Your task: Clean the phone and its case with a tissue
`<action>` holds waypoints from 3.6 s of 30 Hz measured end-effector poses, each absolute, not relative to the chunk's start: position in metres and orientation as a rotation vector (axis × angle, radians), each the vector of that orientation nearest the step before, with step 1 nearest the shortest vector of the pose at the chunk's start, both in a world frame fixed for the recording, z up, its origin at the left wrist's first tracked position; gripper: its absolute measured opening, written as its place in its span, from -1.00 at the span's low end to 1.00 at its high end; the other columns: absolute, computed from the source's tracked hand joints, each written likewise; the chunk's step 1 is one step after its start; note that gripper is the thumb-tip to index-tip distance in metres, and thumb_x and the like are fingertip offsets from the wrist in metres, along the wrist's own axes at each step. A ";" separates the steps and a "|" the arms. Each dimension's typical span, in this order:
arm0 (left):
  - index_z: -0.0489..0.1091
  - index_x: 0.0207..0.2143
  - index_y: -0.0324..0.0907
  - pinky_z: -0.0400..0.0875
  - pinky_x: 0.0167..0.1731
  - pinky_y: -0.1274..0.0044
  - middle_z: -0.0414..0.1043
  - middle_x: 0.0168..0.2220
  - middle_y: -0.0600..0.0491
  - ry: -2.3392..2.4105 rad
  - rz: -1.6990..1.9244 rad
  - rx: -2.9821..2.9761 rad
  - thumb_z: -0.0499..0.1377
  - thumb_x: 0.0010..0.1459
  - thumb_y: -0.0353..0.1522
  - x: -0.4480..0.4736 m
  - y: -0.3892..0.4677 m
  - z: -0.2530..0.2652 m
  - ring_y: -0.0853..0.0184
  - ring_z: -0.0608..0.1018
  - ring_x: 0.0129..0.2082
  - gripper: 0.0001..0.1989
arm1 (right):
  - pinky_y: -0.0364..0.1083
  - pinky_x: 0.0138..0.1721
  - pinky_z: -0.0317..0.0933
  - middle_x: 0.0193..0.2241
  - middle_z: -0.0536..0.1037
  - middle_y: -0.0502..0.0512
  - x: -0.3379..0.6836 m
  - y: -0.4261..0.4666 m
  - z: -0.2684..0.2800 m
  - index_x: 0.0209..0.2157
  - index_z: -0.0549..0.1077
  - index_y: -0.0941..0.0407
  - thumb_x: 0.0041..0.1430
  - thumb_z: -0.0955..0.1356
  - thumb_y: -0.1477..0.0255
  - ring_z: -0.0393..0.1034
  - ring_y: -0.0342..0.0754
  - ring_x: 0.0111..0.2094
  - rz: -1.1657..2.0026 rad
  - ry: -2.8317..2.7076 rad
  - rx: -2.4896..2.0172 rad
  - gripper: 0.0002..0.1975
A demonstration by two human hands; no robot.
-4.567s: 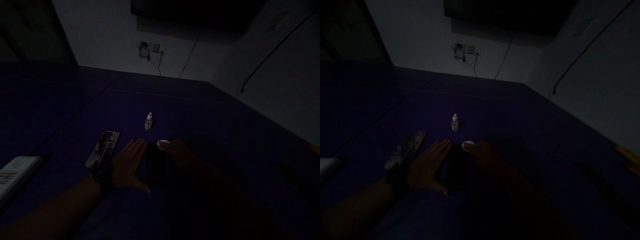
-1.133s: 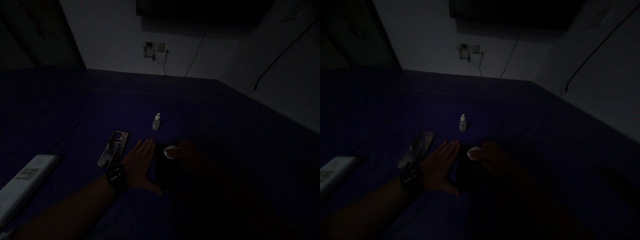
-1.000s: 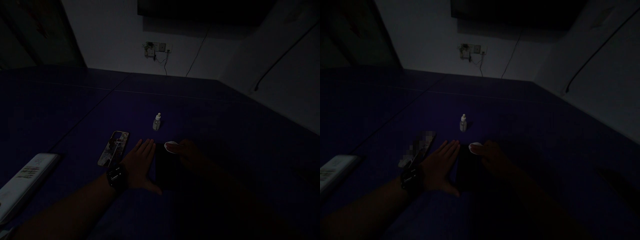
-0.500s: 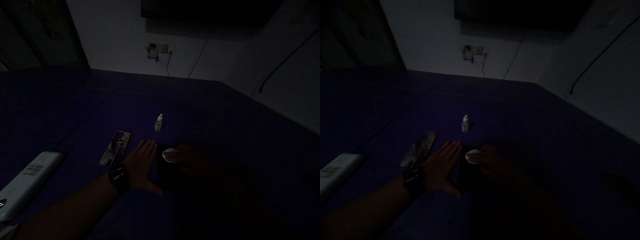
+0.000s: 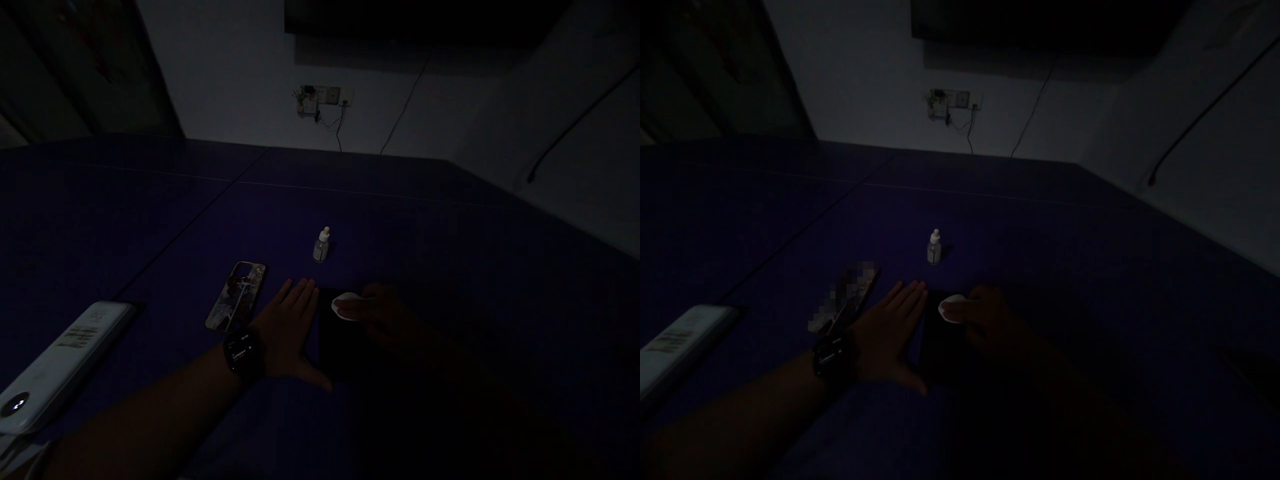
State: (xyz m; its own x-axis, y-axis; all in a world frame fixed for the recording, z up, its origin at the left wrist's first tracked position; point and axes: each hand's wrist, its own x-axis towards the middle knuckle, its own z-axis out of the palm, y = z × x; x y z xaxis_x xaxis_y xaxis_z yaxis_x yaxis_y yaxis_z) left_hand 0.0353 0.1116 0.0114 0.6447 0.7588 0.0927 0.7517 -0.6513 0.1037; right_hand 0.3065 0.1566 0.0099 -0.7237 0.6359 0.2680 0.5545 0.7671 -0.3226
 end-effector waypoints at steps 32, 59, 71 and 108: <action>-0.02 0.37 -0.55 -0.20 0.38 0.12 -0.10 0.42 -0.47 1.299 0.256 2.796 -0.15 -0.01 0.44 0.036 0.111 0.009 -0.17 -0.03 0.44 0.32 | -0.04 -0.33 0.27 -0.34 0.51 0.10 0.316 0.164 0.025 0.11 0.54 -0.07 0.21 0.26 0.54 0.32 -0.02 -0.37 0.549 -2.615 -0.904 -0.50; 0.00 0.37 -0.54 -0.18 0.38 0.13 -0.07 0.41 -0.47 1.301 0.285 2.803 -0.13 -0.03 0.45 0.036 0.111 0.009 -0.18 -0.01 0.44 0.33 | -0.04 -0.30 0.26 -0.34 0.49 0.07 0.315 0.163 0.019 0.14 0.52 -0.08 0.31 0.23 0.50 0.33 -0.03 -0.35 0.507 -2.529 -1.031 -0.54; -0.03 0.37 -0.52 -0.17 0.37 0.09 -0.09 0.41 -0.47 1.306 0.294 2.807 -0.15 0.00 0.43 0.036 0.110 0.009 -0.18 -0.01 0.44 0.30 | 0.03 -0.19 0.35 -0.23 0.59 0.13 0.315 0.167 0.025 0.07 0.57 -0.01 0.35 0.19 0.44 0.44 0.03 -0.26 0.529 -2.336 -1.126 -0.58; -0.01 0.37 -0.52 -0.20 0.37 0.11 -0.09 0.41 -0.47 1.297 0.364 2.824 -0.16 -0.06 0.47 0.037 0.113 -0.001 -0.18 0.00 0.44 0.35 | 0.10 -0.07 0.26 0.07 0.57 0.19 0.285 0.159 0.021 0.20 0.46 0.07 0.21 0.22 0.61 0.35 0.08 -0.16 0.182 -2.599 -0.962 -0.45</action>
State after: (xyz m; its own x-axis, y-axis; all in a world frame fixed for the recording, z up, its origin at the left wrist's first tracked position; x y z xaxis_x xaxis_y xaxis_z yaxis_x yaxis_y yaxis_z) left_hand 0.0371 0.1132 -0.0009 0.6290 0.7499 0.2050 0.7469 -0.6561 0.1079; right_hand 0.2854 0.1595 0.0214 -0.7023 0.6502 0.2898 0.6035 0.7597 -0.2420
